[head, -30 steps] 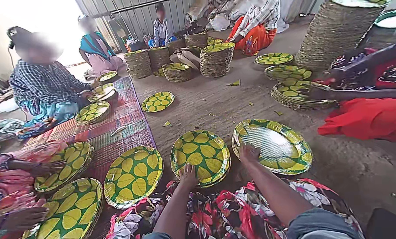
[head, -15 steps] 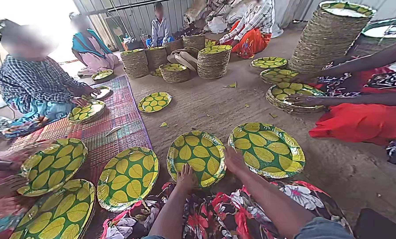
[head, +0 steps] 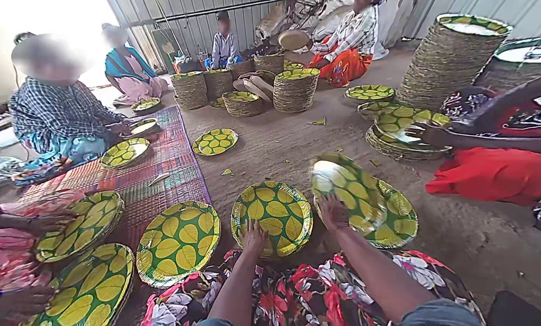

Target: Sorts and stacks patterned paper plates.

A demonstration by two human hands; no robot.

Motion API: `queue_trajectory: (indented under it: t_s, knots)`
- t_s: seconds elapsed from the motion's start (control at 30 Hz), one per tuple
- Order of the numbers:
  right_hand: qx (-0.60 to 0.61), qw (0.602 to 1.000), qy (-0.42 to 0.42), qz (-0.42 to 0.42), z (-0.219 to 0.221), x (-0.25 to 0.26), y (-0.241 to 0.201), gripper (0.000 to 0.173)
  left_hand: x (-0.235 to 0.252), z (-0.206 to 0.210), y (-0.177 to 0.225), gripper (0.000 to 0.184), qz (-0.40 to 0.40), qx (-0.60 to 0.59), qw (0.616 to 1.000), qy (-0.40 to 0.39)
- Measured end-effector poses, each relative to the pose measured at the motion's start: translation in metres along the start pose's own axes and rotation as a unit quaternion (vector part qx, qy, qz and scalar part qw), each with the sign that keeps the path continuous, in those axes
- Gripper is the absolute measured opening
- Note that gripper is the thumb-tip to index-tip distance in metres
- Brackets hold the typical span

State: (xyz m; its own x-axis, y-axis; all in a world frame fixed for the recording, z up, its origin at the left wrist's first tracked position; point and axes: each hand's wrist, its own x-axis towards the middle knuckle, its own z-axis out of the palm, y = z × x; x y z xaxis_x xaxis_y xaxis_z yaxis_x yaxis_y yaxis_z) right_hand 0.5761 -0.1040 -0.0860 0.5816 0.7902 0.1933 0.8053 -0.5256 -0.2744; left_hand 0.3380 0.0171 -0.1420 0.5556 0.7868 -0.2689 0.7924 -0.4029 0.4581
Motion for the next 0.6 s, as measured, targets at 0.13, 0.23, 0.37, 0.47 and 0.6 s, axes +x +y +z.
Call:
queue_trajectory:
  t_s: [0.13, 0.23, 0.37, 0.47, 0.6]
  knots:
    - [0.041, 0.953, -0.213, -0.21, 0.018, -0.028, -0.034, 0.032, 0.007, -0.017, -0.008, 0.061, -0.162, -0.224, 0.941, 0.194]
    - [-0.029, 0.881, -0.395, -0.258, 0.051, -0.035, -0.047, 0.032, 0.012, -0.022, -0.028, 0.063, -0.271, -0.355, 0.877, 0.176]
    - [-0.069, 0.884, -0.419, -0.198, 0.048, -0.03, -0.049, 0.041, 0.014, -0.017, -0.04, 0.054, -0.294, -0.432, 0.844, 0.117]
    - [-0.075, 0.887, -0.412, -0.197, 0.047, -0.034, -0.04, 0.08, 0.016, -0.019, -0.036, 0.047, -0.284, -0.479, 0.827, 0.074]
    - [-0.034, 0.898, -0.364, -0.247, 0.048, -0.046, -0.057, 0.106, 0.009, -0.045, -0.009, 0.049, -0.193, -0.551, 0.807, 0.086]
